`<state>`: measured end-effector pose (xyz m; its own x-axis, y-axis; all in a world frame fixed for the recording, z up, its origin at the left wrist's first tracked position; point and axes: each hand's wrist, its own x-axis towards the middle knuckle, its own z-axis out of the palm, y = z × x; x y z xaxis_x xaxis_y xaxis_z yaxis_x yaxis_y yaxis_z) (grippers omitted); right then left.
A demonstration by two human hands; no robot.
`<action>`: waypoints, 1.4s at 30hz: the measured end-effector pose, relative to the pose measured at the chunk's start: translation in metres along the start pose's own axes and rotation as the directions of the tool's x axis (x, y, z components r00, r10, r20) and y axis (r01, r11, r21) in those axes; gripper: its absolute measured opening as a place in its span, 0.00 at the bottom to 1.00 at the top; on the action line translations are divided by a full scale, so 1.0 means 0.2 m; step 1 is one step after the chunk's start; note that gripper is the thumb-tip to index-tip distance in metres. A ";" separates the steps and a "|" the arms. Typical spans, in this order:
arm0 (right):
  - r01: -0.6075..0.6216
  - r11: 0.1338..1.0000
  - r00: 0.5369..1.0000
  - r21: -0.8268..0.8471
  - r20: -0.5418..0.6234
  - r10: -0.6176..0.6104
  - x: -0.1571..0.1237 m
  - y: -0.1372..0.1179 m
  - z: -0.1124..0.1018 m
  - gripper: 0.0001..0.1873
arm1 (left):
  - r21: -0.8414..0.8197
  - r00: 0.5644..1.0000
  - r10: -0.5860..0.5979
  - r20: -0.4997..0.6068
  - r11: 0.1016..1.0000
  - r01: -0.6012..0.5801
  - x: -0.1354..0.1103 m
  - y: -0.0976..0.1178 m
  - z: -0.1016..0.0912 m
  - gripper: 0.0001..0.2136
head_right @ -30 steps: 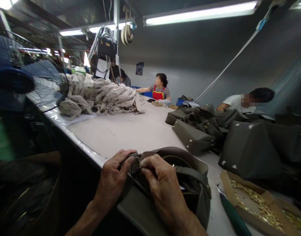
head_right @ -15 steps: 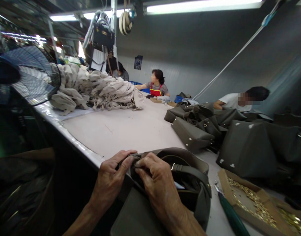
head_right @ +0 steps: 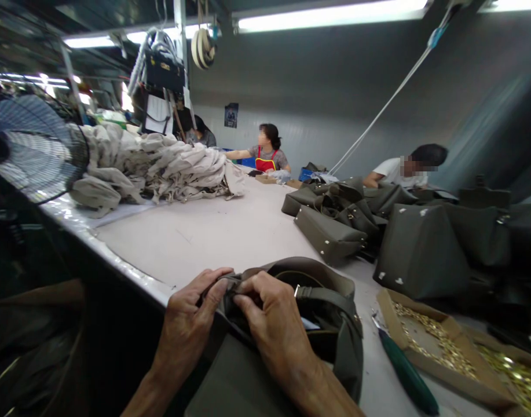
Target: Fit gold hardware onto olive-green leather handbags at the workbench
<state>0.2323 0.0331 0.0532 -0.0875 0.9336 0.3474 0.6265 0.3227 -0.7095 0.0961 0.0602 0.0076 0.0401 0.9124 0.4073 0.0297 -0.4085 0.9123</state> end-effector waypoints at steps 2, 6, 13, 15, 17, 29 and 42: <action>-0.051 0.998 0.999 0.028 0.004 0.051 0.00 0.00 0.00 0.05 | 0.010 1.000 0.008 0.002 1.000 -0.008 0.00 0.00 0.00 0.09; -0.140 0.987 0.990 0.085 0.008 0.140 0.02 0.00 -0.01 0.05 | 0.039 1.000 0.030 0.004 0.999 -0.030 -0.01 0.00 0.00 0.09; -0.194 0.968 0.981 0.158 0.042 0.190 0.01 0.01 0.00 0.06 | 0.088 0.999 0.043 -0.003 0.995 -0.042 -0.02 -0.01 -0.02 0.10; -0.206 0.962 0.978 0.180 0.046 0.201 0.01 0.01 -0.01 0.06 | 0.099 0.999 0.032 0.007 0.995 -0.032 -0.02 0.00 -0.02 0.10; -0.232 0.951 0.973 0.203 0.054 0.226 0.02 0.02 -0.01 0.05 | 0.106 0.999 0.027 0.023 0.994 -0.029 -0.02 0.00 -0.02 0.10; -0.333 0.917 0.942 0.220 0.040 0.332 0.03 0.04 0.02 0.11 | 0.268 0.976 0.217 0.028 0.939 -0.216 -0.04 0.03 -0.01 0.11; 0.030 0.967 0.984 -0.252 0.176 0.015 0.06 -0.07 -0.25 0.07 | 0.499 0.991 -0.061 0.115 0.867 -0.004 0.02 -0.01 -0.13 0.21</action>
<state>0.2603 0.0316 0.0978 -0.2128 0.9512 0.2235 0.7987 0.3011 -0.5210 0.0704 0.0652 0.0095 0.1533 0.9268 0.3428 0.5235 -0.3704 0.7673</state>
